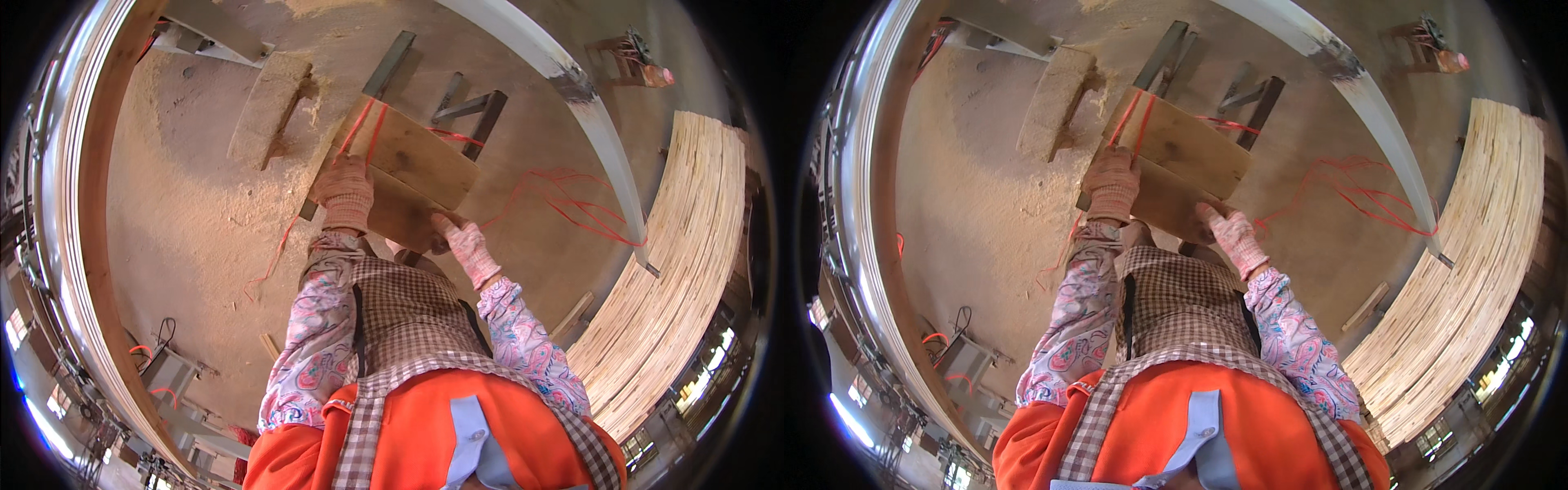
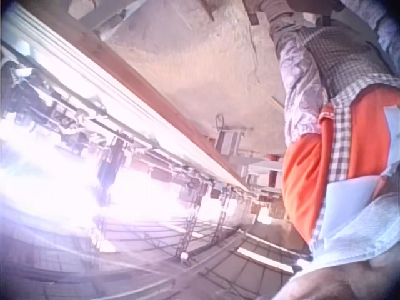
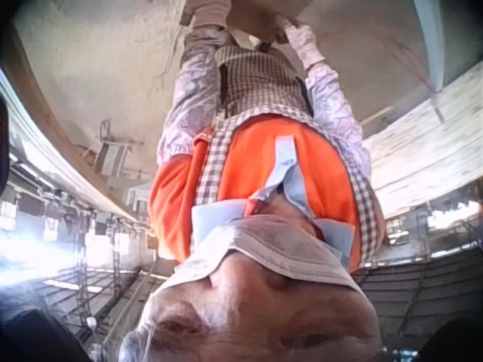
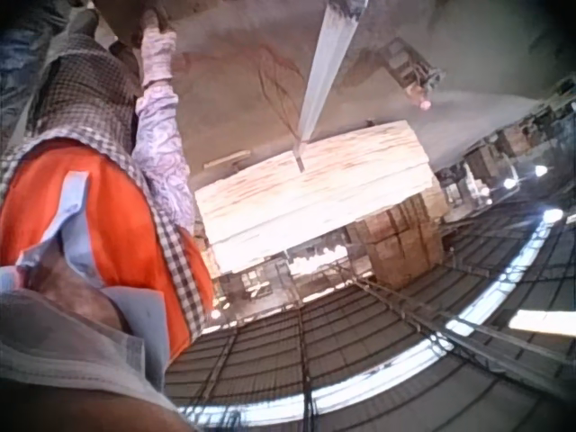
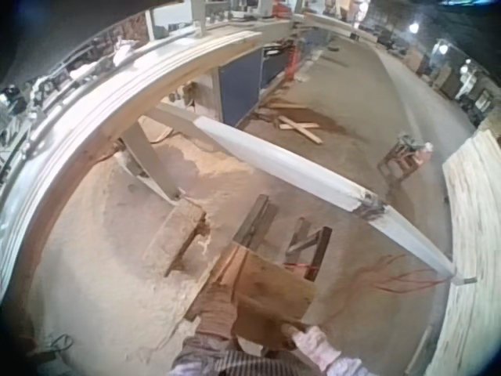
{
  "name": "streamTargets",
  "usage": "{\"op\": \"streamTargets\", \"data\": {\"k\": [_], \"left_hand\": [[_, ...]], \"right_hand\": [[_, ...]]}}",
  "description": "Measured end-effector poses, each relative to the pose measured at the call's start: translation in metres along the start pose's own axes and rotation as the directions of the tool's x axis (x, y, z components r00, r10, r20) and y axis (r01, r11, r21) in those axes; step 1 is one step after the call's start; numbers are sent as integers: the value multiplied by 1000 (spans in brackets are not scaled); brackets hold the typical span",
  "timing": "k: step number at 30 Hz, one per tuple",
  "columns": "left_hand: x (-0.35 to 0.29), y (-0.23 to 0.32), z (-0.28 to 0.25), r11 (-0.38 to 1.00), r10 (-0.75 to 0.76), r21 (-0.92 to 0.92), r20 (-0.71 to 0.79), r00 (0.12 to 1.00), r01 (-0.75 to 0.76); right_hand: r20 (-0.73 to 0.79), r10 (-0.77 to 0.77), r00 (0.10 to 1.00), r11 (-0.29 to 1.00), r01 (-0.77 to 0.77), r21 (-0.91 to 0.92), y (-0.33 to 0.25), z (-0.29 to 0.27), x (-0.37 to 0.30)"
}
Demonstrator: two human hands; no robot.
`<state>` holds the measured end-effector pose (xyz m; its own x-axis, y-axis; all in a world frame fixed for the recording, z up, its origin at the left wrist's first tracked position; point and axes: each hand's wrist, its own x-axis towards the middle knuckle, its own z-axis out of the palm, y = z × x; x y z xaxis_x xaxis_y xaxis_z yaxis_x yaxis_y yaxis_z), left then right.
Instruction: The person walks through a woodworking workshop, picks up a bundle of thin wooden planks, and places them on a workbench. They then untie a red string from a small wooden block, remove the block, and return to the planks to adjust and align them on the bench.
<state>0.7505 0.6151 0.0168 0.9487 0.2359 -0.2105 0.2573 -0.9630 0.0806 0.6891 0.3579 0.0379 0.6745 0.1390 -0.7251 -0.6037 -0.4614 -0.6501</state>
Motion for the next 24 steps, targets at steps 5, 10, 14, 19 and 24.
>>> {"op": "streamTargets", "data": {"k": [5,10,14,19,24], "left_hand": [[4,-35,-1,642,-50,-737,234,971,211],[3,-79,-101,-143,57,-835,529,847,532],[-5,-149,-127,-300,-183,-899,383,905,320],[-29,-181,-227,-317,33,-946,53,998,61],[-92,-192,-370,-327,627,-943,-270,730,-67]], "right_hand": [[38,-67,997,990,62,125,32,0,2],[-11,225,974,902,-203,381,-36,2,-14],[142,182,973,786,-230,574,-42,-1,-7],[157,17,987,867,-93,490,-50,-4,3],[454,-172,874,664,-238,709,-81,5,3]]}}
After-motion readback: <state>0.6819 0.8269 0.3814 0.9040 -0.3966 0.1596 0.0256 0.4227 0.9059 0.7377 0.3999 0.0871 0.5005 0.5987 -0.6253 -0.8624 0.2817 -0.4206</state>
